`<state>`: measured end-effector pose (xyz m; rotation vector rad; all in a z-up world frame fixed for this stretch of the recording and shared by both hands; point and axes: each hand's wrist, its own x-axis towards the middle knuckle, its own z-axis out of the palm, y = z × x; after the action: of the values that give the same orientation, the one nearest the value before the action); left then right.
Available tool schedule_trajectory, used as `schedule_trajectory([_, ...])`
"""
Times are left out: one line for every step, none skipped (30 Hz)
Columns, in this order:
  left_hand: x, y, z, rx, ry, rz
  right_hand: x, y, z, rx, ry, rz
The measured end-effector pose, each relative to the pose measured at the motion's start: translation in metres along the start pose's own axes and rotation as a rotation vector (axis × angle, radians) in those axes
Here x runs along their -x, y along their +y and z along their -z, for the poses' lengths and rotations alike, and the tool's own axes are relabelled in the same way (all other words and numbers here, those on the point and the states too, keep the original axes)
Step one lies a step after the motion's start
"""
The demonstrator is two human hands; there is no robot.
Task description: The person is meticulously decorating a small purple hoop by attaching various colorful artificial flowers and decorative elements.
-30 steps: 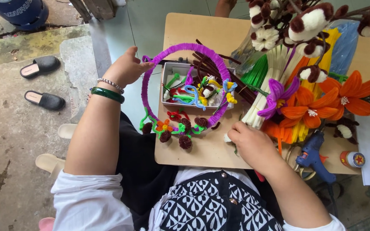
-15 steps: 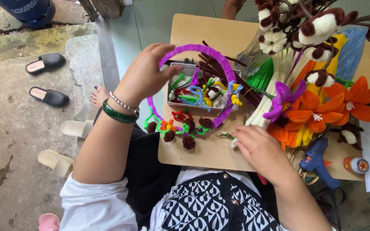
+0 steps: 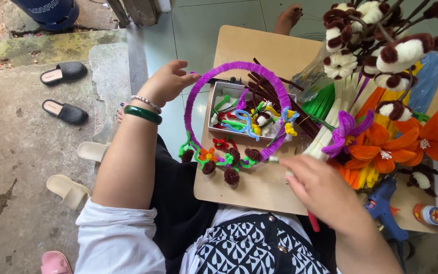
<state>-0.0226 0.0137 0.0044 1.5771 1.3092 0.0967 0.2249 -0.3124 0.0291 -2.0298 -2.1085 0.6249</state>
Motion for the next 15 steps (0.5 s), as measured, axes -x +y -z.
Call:
schedule_trajectory([-0.006, -0.004, -0.006, 0.001, 0.003, 0.000, -0.014, 0.000, 0.006, 0.001, 0.000, 0.003])
schedule_trajectory([-0.013, -0.008, -0.011, -0.069, 0.116, -0.143, -0.027, 0.000, 0.012, 0.038, 0.092, 0.065])
schedule_trajectory([-0.019, -0.010, -0.016, -0.140, 0.226, -0.291, -0.041, 0.000, 0.018, 0.074, 0.185, 0.128])
schedule_trajectory([-0.019, -0.008, -0.021, -0.140, 0.229, -0.293, -0.059, 0.001, 0.018, 0.075, 0.188, 0.131])
schedule_trajectory([-0.018, -0.005, -0.025, -0.193, 0.283, -0.443, -0.077, 0.001, 0.018, 0.030, 0.221, 0.152])
schedule_trajectory([-0.017, -0.002, -0.029, -0.245, 0.336, -0.594, -0.094, 0.002, 0.018, -0.016, 0.254, 0.173])
schedule_trajectory([-0.007, 0.004, -0.033, -0.249, 0.337, -0.595, -0.104, 0.002, 0.017, -0.017, 0.257, 0.174])
schedule_trajectory([0.003, 0.011, -0.037, -0.230, 0.301, -0.761, -0.113, 0.003, 0.016, -0.113, 0.266, 0.166])
schedule_trajectory([0.012, 0.018, -0.041, -0.209, 0.264, -0.928, -0.123, 0.003, 0.015, -0.206, 0.277, 0.159])
schedule_trajectory([0.016, 0.021, -0.046, -0.212, 0.266, -0.931, -0.124, 0.006, 0.012, -0.205, 0.281, 0.161])
schedule_trajectory([0.020, 0.022, -0.053, -0.218, 0.172, -0.974, -0.125, 0.010, 0.008, -0.162, 0.239, 0.124])
schedule_trajectory([0.024, 0.023, -0.060, -0.224, 0.078, -1.015, -0.126, 0.013, 0.004, -0.119, 0.196, 0.088])
schedule_trajectory([0.022, 0.021, -0.066, -0.217, 0.082, -1.012, -0.126, 0.012, 0.002, -0.115, 0.189, 0.090])
schedule_trajectory([0.020, 0.019, -0.072, -0.307, 0.043, -1.097, -0.127, 0.011, -0.001, -0.073, 0.085, 0.081])
schedule_trajectory([0.018, 0.017, -0.078, -0.399, 0.007, -1.183, -0.128, 0.011, -0.003, -0.029, -0.017, 0.073])
